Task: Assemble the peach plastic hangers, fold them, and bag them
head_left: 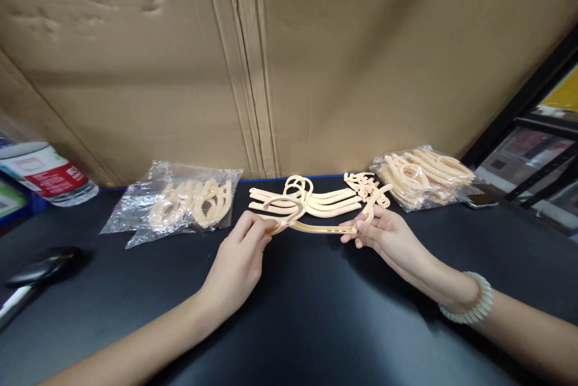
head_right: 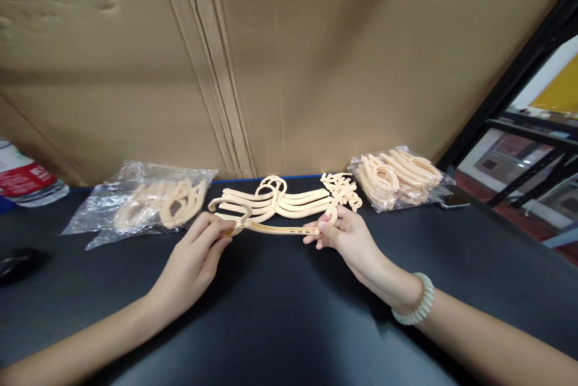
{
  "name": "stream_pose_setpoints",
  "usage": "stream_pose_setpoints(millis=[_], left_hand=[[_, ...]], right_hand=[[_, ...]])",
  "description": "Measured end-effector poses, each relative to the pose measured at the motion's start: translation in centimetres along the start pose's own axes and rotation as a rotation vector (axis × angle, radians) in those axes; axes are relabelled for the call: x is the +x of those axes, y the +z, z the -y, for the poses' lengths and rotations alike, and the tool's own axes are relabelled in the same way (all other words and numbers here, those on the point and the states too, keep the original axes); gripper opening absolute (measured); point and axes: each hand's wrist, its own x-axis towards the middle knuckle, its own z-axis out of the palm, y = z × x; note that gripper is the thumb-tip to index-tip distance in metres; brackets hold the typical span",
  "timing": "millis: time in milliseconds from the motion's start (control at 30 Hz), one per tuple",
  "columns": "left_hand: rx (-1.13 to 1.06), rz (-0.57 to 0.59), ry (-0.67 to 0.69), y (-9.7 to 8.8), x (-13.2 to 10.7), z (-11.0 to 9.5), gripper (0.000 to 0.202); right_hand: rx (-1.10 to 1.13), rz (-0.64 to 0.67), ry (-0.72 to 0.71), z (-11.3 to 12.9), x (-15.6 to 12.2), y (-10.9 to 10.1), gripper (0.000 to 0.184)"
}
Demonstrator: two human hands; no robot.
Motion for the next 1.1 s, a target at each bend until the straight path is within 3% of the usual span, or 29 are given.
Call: stream_pose_setpoints(millis=[300, 533, 767, 867, 967, 1100], left_hand=[[-0.033, 0.013, -0.03, 0.1, 0.0, 0.0, 0.026], [-0.071, 0.005, -0.11, 0.3, -0.4, 0.3, 0.032], [-0.126, -0.049, -0.174, 0.4, -0.3, 0.9, 0.027], [-0.068, -0.071, -0.156, 0.3, -0.2, 0.9, 0.025], [-0.053, -0.075, -0.13, 0.2, -0.1, 0.8, 0.025], [-0.026, -0.04, -0.069, 0.3, -0.2, 0.5, 0.028]], right_hand=[[0.026, -0.095, 0.023, -0.1, 0.1, 0.0, 0.047], [0.037, 0.002, -0.002, 0.5, 0.2, -0.3, 0.034], [0.109, -0.025, -0.103, 3.5, 2.0, -3.3, 0.023], [-0.034, -0.003, -0.145, 4.9, 2.8, -5.5, 0.025], [-0.319, 0.104, -0.138, 6.0, 2.9, -7.2, 0.031], [-0.622, 0.246, -0.195, 6.6, 2.4, -7.3, 0.035]])
